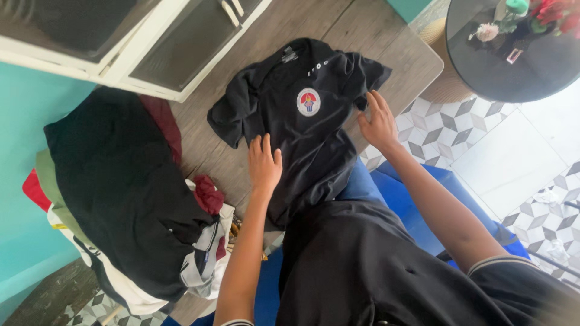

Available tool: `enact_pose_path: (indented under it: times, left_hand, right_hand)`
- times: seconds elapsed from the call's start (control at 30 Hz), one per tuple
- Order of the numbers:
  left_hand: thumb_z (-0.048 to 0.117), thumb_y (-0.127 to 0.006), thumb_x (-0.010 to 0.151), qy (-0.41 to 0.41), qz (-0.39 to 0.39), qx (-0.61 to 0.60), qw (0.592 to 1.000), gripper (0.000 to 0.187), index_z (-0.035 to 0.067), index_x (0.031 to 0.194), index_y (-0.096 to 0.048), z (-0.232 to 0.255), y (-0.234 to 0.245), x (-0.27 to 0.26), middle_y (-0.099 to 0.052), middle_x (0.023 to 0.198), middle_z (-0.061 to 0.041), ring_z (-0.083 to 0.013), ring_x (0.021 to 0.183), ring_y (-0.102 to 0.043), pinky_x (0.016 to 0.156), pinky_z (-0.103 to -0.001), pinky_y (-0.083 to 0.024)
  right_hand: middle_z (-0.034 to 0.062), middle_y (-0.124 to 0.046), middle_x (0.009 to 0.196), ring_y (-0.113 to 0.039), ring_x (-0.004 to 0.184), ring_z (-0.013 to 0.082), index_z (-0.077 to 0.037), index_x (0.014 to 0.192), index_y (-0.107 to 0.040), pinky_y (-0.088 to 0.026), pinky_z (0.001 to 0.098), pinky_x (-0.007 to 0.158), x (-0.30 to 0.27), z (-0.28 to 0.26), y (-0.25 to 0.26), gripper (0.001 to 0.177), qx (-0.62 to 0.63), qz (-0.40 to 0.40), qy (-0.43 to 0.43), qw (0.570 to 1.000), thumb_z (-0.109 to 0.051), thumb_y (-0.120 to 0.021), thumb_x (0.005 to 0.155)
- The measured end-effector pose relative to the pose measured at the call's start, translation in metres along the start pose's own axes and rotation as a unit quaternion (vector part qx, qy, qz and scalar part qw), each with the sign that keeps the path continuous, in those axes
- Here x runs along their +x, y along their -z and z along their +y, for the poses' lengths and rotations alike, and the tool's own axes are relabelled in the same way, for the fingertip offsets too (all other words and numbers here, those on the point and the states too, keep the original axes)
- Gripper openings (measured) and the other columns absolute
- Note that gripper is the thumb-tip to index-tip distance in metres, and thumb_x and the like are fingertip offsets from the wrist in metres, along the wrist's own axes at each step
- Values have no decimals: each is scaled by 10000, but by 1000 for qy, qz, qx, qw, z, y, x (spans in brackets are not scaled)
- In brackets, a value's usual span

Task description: The person folds a black garment on a wooden surface, places it into an overhead cabinet, and then spreads out another black shirt to smooth it with their hands.

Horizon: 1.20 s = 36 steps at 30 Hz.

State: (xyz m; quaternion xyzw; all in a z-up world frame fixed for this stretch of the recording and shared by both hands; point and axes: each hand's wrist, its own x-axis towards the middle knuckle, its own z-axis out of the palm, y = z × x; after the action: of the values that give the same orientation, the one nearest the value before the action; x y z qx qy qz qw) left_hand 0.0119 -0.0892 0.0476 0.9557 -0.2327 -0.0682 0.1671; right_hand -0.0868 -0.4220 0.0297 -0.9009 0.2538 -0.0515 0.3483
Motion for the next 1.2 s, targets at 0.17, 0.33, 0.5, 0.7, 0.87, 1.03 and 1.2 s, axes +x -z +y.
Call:
enact_pose_path:
  times: [0.17, 0.33, 0.5, 0.7, 0.87, 1.03, 1.2]
  left_hand:
    - [291, -675, 940, 9, -22, 33, 999, 604, 20, 1447, -487, -1, -27, 60, -469, 1492, -255, -440, 1391, -427, 1114, -525, -371]
    - [273, -715, 898, 44, -66, 39, 996, 630, 12, 1427, -496, 0, -33, 97, -496, 1435, -231, -400, 1345, -452, 1113, -518, -366]
    - [201, -711, 917, 71, -30, 29, 997, 597, 13, 1444, -504, 8, -27, 123, -510, 1394, -206, -375, 1346, -476, 1151, -486, -379]
    - [261, -678, 936, 8, 2, 58, 998, 631, 39, 1489, -471, 9, -29, 160, -407, 1538, -242, -406, 1412, -403, 1179, -514, -326]
    - [333, -614, 986, 30, -18, 90, 995, 660, 56, 1547, -405, -11, -35, 198, -328, 1612, -243, -402, 1483, -325, 1189, -522, -293]
    - [311, -591, 980, 49, -32, 68, 996, 672, 57, 1566, -382, -14, -33, 230, -314, 1630, -233, -393, 1494, -317, 1198, -510, -288]
    - [279, -570, 1020, 26, 29, 50, 998, 651, 6, 1570, -355, 28, -34, 213, -301, 1635, -279, -432, 1526, -286, 1245, -545, -247]
  right_hand:
    - [241, -395, 1603, -344, 1492, 371, 65, 1479, -481, -265, 468, 1188, 49, 45, -8, 657, -113, -77, 65, 988, -363, -582, 991]
    - [252, -430, 1591, -375, 1479, 377, 74, 1458, -511, -281, 478, 1175, 99, 77, 14, 634, -166, -45, 57, 983, -342, -603, 988]
    - [244, -497, 1523, -392, 1460, 401, 64, 1414, -558, -285, 496, 1204, 137, 51, 24, 577, -153, -3, 24, 988, -267, -658, 952]
    - [229, -442, 1568, -386, 1472, 379, 4, 1479, -517, -309, 496, 1209, 159, -15, -6, 612, -68, -93, 213, 970, -278, -643, 951]
    - [205, -396, 1614, -360, 1490, 373, -23, 1510, -495, -288, 540, 1197, 203, -17, -31, 628, -127, -72, 216, 965, -333, -617, 977]
    - [208, -390, 1632, -351, 1504, 379, -16, 1525, -489, -286, 559, 1208, 252, -9, -41, 622, -148, -53, 210, 965, -317, -612, 995]
    - [256, -387, 1609, -345, 1496, 425, 42, 1526, -467, -285, 576, 1209, 255, -24, -41, 644, -115, -29, 178, 977, -275, -640, 993]
